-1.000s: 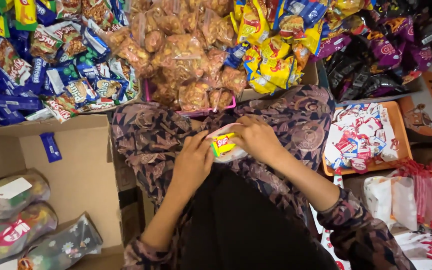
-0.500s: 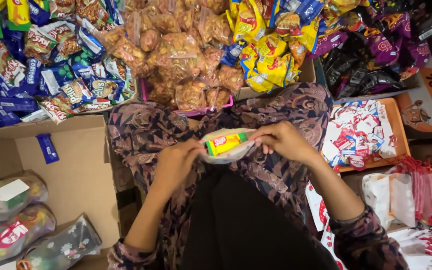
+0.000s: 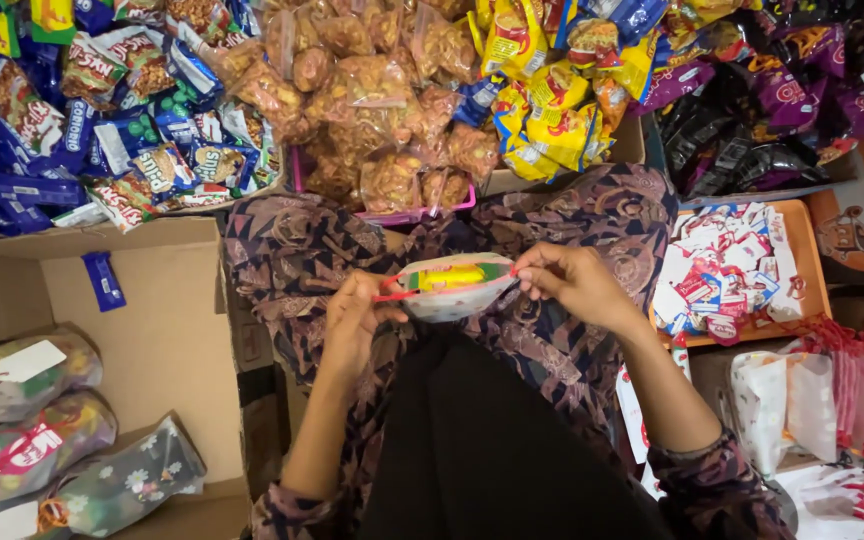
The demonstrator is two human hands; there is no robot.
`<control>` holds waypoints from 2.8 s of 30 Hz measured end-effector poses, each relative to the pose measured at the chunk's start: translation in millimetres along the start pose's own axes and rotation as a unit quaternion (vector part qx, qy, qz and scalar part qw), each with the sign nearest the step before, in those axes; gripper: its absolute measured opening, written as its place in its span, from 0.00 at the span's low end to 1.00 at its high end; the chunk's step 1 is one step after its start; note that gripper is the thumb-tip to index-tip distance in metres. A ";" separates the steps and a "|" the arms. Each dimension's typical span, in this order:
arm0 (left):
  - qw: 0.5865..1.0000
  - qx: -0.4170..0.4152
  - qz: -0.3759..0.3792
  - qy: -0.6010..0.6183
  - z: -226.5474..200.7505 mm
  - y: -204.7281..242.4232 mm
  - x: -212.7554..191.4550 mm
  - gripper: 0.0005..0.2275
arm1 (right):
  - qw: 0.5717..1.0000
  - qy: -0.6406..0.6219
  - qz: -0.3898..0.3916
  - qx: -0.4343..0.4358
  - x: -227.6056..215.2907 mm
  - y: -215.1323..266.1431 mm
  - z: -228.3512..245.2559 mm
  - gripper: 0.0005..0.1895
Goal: Packing various snack packets into small gift bags and tying them with ribbons.
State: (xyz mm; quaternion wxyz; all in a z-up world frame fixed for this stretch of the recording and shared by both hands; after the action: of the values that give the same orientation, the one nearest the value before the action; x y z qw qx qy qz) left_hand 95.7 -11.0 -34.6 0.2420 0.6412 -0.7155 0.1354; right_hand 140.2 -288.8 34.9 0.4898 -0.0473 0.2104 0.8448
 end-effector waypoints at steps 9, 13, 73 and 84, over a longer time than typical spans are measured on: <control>0.996 0.010 -0.037 -0.083 -31.3 11.3 13.6 0.10 | 1.000 -0.013 -0.018 0.002 -5.5 7.6 0.8 0.05; 0.990 0.002 -0.031 -0.135 -40.5 16.3 9.8 0.16 | 0.999 -0.027 -0.023 -0.001 -8.2 9.3 0.1 0.06; 0.911 -0.065 0.299 -0.276 40.1 -17.7 275.8 0.10 | 0.887 -0.097 -0.450 -0.042 -199.6 158.6 -149.7 0.10; 0.902 -0.099 0.281 -0.313 51.5 -26.9 301.8 0.09 | 0.850 0.200 -0.385 0.299 -182.5 161.8 -407.6 0.17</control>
State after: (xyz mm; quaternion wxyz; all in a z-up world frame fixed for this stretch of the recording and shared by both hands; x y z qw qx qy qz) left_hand 95.0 -297.9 75.6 0.0196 0.3953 -0.9147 -0.0817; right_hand 45.8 -669.8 -232.5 0.7135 -0.1436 0.5109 0.4574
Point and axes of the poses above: each hand's wrist, its own y-axis away from the middle knuckle, its own x-axis out of the palm, z = x × y, the point moved 10 cm from there along -y, towards the middle knuckle, and after that the axes turned 8 degrees about z, right-handed, at the moved point
